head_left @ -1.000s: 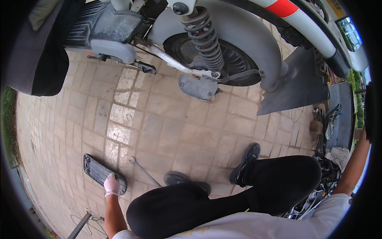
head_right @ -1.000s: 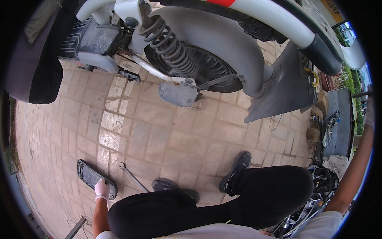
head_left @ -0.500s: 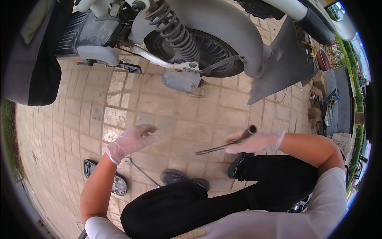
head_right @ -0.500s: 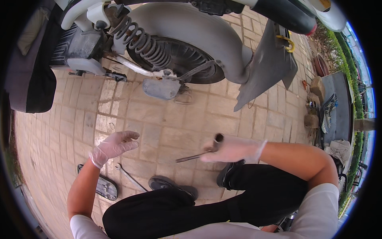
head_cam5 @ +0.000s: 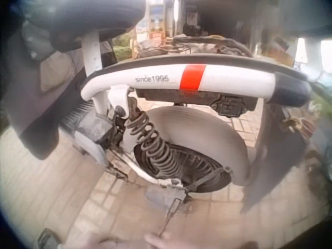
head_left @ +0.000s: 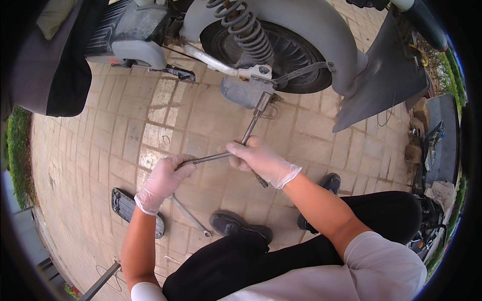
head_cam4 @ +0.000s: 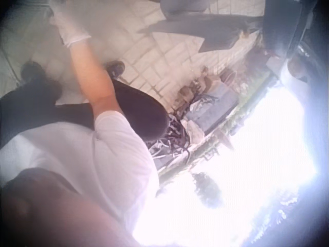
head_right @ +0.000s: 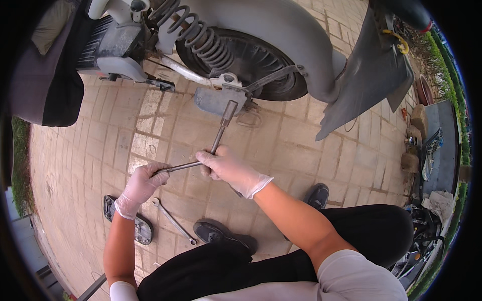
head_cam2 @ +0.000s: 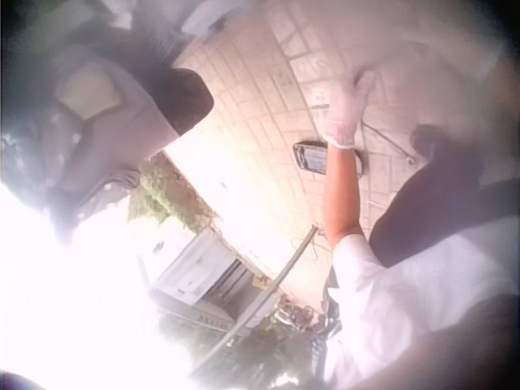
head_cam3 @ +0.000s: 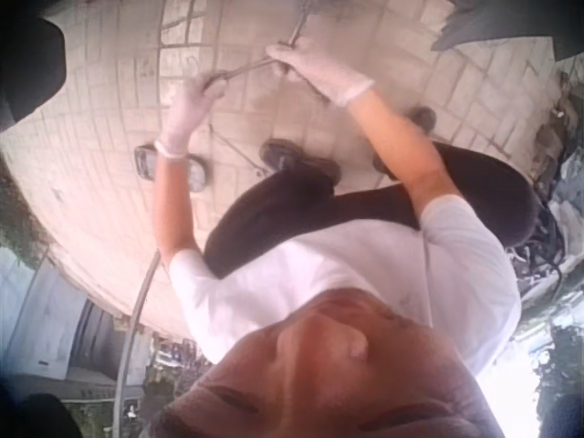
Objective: The person retrieves a wrench from a cluttered workbench, then uses it to loosen and remove bolts from the rear suspension and wheel area of a scooter. They switch to a three-way lug wrench to continue removing fasteners from the rear wheel hub.
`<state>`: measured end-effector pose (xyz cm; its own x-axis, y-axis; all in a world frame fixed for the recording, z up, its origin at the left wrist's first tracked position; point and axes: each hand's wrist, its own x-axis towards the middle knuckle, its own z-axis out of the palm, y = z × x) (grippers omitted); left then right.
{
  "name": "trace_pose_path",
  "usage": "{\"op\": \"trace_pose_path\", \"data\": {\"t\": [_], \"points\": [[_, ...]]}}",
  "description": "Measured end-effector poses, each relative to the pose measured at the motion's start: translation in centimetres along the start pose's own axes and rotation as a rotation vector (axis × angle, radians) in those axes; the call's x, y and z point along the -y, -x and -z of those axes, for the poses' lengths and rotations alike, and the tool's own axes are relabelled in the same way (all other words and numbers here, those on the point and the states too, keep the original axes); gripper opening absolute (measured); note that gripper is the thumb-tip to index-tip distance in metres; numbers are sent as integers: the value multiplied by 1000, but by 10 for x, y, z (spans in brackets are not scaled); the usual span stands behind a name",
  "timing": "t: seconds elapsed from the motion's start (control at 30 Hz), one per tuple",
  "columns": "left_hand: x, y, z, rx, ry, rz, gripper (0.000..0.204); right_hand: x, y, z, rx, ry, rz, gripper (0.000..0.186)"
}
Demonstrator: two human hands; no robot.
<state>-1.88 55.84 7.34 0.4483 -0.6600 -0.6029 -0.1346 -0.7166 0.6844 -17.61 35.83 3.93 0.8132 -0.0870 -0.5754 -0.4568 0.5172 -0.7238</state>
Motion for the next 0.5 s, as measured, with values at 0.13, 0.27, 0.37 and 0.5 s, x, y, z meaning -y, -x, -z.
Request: {"op": "trace_pose_path", "data": {"t": [0.13, 0.27, 0.37, 0.5], "points": [[8, 11, 2, -68, 317, 11, 40, -4, 1, -3, 23, -53, 51, 29], [24, 6, 0, -138, 398, -2, 67, -3, 6, -9, 12, -284, 103, 38], [33, 1, -10, -304, 223, -22, 82, 1, 20, -16, 316, -595, 166, 47], [30, 11, -19, -509, -299, -451, 104, 0, 34, -36, 348, -732, 78, 54]]}}
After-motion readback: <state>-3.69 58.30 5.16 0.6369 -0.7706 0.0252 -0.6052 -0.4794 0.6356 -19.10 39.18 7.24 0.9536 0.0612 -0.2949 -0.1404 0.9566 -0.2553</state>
